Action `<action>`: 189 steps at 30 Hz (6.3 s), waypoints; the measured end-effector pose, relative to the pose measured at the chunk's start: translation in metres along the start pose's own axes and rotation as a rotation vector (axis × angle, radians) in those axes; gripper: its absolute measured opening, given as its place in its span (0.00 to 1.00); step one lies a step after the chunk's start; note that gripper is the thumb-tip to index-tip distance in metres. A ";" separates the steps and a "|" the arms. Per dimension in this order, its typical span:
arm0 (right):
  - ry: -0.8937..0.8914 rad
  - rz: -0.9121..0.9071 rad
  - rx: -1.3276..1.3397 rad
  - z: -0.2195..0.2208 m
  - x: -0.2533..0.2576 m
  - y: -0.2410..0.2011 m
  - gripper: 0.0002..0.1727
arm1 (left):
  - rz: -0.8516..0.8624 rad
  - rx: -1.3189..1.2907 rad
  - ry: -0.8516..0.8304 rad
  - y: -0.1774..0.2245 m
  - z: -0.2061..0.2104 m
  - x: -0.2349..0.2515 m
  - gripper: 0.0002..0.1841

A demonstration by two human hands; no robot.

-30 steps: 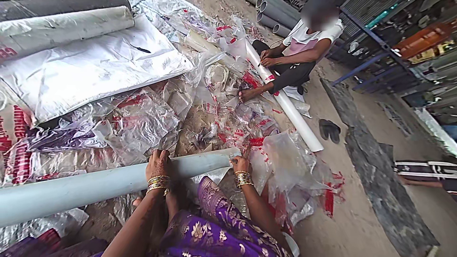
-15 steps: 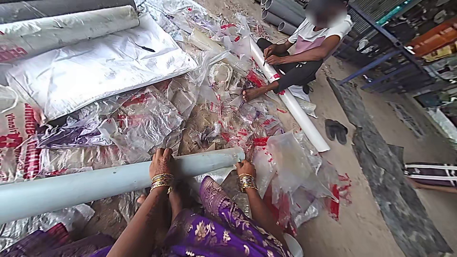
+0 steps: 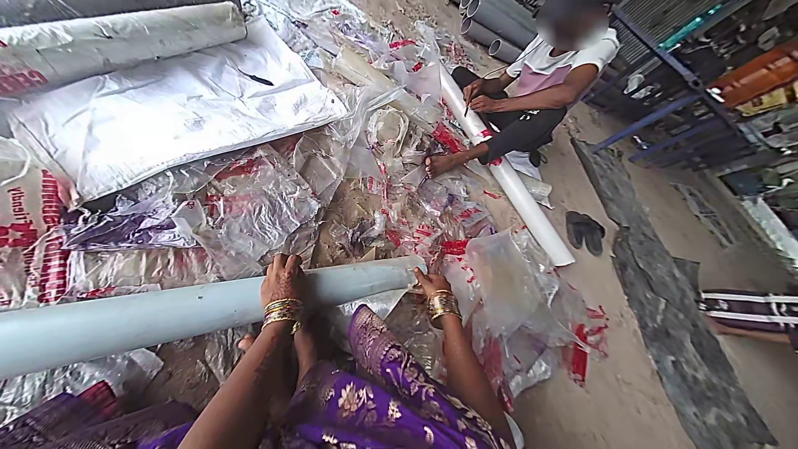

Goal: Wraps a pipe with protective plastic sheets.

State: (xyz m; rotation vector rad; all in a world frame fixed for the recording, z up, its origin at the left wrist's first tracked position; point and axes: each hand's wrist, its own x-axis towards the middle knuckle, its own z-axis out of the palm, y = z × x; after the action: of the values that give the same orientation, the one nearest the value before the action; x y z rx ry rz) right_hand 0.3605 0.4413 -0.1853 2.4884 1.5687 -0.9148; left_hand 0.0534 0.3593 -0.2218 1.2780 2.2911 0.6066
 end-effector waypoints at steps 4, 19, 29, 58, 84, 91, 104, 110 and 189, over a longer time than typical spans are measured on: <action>-0.092 -0.003 -0.211 -0.006 0.011 -0.018 0.29 | 0.003 -0.002 0.016 0.001 0.001 0.000 0.14; 0.091 0.069 0.257 0.046 -0.030 0.048 0.18 | -0.048 0.016 -0.039 0.002 0.000 0.006 0.16; 0.208 0.194 0.531 0.048 -0.074 0.087 0.24 | -0.036 0.008 -0.062 0.000 -0.004 0.005 0.16; 0.000 0.178 0.883 0.042 -0.092 -0.078 0.19 | 0.239 -0.286 0.031 0.016 -0.005 -0.009 0.14; 0.185 0.030 1.013 0.071 -0.161 0.007 0.20 | 0.232 -0.104 -0.151 0.015 0.001 0.030 0.18; 0.187 -0.019 1.106 0.060 -0.145 -0.016 0.19 | 0.289 -0.260 0.159 -0.043 0.001 -0.013 0.13; 0.209 0.035 1.046 0.033 -0.184 0.003 0.17 | -0.017 0.014 -0.228 0.001 -0.024 0.089 0.20; 0.269 -0.087 0.990 0.015 -0.200 0.025 0.12 | 0.132 -0.080 -0.100 -0.021 -0.016 0.089 0.17; -0.288 -0.579 -0.359 0.102 -0.095 -0.152 0.21 | 0.025 -0.086 -0.018 -0.108 -0.084 0.047 0.16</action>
State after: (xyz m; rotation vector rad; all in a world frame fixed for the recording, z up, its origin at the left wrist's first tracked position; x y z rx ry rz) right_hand 0.1578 0.4024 -0.1822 1.6062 2.1480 -0.8860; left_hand -0.0897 0.3356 -0.2235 1.2679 2.2124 0.6919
